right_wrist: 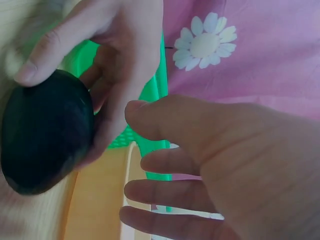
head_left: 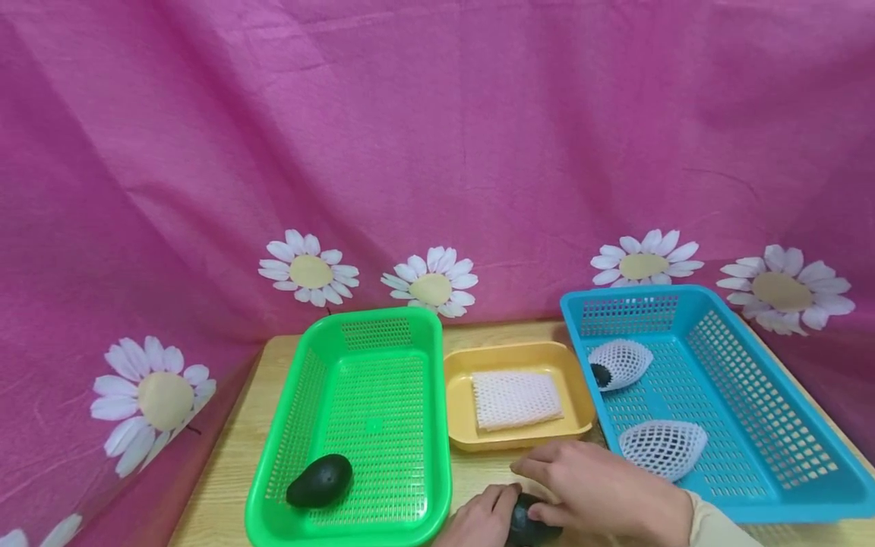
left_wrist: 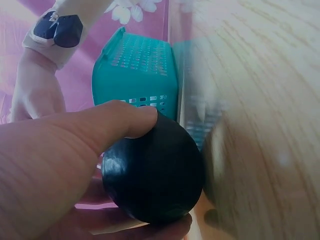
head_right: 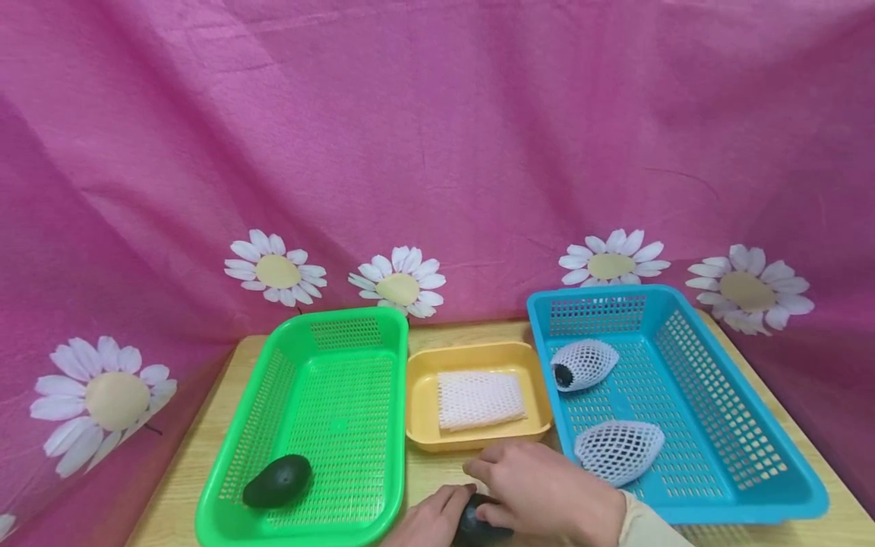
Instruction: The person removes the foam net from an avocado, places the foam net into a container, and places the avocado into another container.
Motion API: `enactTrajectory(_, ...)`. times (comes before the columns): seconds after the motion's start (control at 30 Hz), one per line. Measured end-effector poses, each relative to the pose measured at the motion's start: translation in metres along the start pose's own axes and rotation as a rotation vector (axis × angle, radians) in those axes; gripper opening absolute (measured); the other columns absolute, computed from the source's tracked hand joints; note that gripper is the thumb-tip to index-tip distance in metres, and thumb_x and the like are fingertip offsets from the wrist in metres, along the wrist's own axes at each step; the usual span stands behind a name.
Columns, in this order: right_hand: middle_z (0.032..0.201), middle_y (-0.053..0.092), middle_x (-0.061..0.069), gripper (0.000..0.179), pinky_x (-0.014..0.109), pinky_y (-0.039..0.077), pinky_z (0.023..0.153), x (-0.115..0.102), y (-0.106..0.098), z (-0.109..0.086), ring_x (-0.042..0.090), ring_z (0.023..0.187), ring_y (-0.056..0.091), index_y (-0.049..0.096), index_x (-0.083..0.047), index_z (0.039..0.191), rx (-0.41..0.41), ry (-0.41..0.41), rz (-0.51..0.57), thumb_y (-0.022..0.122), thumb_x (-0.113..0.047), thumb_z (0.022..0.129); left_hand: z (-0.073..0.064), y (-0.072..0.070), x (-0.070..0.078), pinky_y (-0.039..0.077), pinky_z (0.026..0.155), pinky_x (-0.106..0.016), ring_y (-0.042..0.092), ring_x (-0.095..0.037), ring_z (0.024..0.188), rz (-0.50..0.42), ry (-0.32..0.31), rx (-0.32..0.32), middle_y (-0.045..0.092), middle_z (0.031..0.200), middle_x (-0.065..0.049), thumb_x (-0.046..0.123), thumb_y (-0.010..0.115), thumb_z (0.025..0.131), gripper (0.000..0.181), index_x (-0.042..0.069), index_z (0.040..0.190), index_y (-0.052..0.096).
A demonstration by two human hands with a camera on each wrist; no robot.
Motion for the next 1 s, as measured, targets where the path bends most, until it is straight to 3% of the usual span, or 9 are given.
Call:
enactTrajectory(0.17, 0.116, 0.073, -0.010, 0.036, 0.033, 0.060, 0.084, -0.002, 0.005, -0.001, 0.005, 0.101, 0.066, 0.070, -0.024, 0.127, 0.006, -0.006, -0.002, 0.068, -0.045, 0.097, -0.001, -0.004, 0.002, 0.057, 0.076, -0.019, 0.070, -0.009, 0.099, 0.059, 0.036, 0.077, 0.070, 0.119, -0.002, 0.047, 0.064, 0.099, 0.050, 0.011, 0.133, 0.062)
enactTrajectory(0.3, 0.118, 0.072, -0.010, 0.038, 0.036, 0.061, 0.085, 0.000, 0.010, -0.002, 0.007, 0.103, 0.066, 0.069, -0.026, 0.128, -0.019, 0.030, 0.029, 0.069, -0.047, 0.096, -0.001, -0.007, 0.003, 0.055, 0.070, -0.018, 0.069, -0.008, 0.091, 0.096, 0.061, 0.148, 0.069, 0.113, -0.001, 0.045, 0.070, 0.094, 0.049, 0.011, 0.128, 0.063)
enactTrajectory(0.37, 0.117, 0.072, -0.012, 0.038, 0.035, 0.061, 0.085, 0.002, 0.014, -0.003, 0.006, 0.104, 0.066, 0.069, -0.026, 0.128, -0.027, 0.048, 0.081, 0.069, -0.047, 0.096, 0.000, -0.007, 0.002, 0.055, 0.069, -0.018, 0.068, -0.008, 0.090, 0.092, 0.062, 0.135, 0.069, 0.113, 0.000, 0.046, 0.071, 0.093, 0.051, 0.010, 0.128, 0.062)
enactTrajectory(0.5, 0.121, 0.070, -0.017, 0.043, 0.036, 0.061, 0.089, 0.007, 0.025, -0.004, 0.005, 0.110, 0.065, 0.066, -0.031, 0.133, -0.089, 0.125, 0.235, 0.071, -0.048, 0.094, 0.001, -0.004, -0.002, 0.057, 0.073, -0.020, 0.068, -0.009, 0.096, 0.038, 0.024, 0.036, 0.068, 0.117, -0.002, 0.049, 0.070, 0.094, 0.056, 0.010, 0.132, 0.061)
enactTrajectory(0.57, 0.123, 0.069, -0.019, 0.046, 0.036, 0.060, 0.091, 0.009, 0.030, -0.003, 0.005, 0.112, 0.065, 0.065, -0.032, 0.135, -0.107, 0.146, 0.274, 0.073, -0.048, 0.093, 0.001, -0.004, -0.002, 0.057, 0.075, -0.020, 0.069, -0.009, 0.098, 0.046, 0.019, 0.026, 0.068, 0.118, -0.002, 0.051, 0.069, 0.094, 0.057, 0.010, 0.133, 0.061)
enactTrajectory(0.77, 0.123, 0.071, -0.011, 0.055, 0.038, 0.060, 0.092, 0.012, 0.042, -0.001, 0.012, 0.112, 0.067, 0.065, -0.020, 0.136, -0.101, 0.159, 0.208, 0.077, -0.047, 0.089, -0.001, -0.003, -0.001, 0.058, 0.078, -0.018, 0.070, -0.009, 0.101, 0.040, 0.034, 0.041, 0.069, 0.116, -0.003, 0.052, 0.066, 0.096, 0.057, 0.007, 0.130, 0.062)
enactTrajectory(1.0, 0.128, 0.071, -0.007, 0.062, 0.040, 0.060, 0.092, 0.018, 0.052, 0.001, 0.016, 0.114, 0.067, 0.064, -0.017, 0.138, -0.097, 0.176, 0.197, 0.076, -0.052, 0.088, -0.003, 0.000, -0.003, 0.058, 0.077, -0.021, 0.071, -0.010, 0.100, -0.019, -0.018, 0.042, 0.070, 0.117, -0.003, 0.054, 0.065, 0.096, 0.058, 0.007, 0.131, 0.062)
Point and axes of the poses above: each hand's wrist, its own z-axis towards the middle knuckle, its own y-axis out of the palm, x = y × z, the point moved 7 cm from there along z, towards the middle knuckle
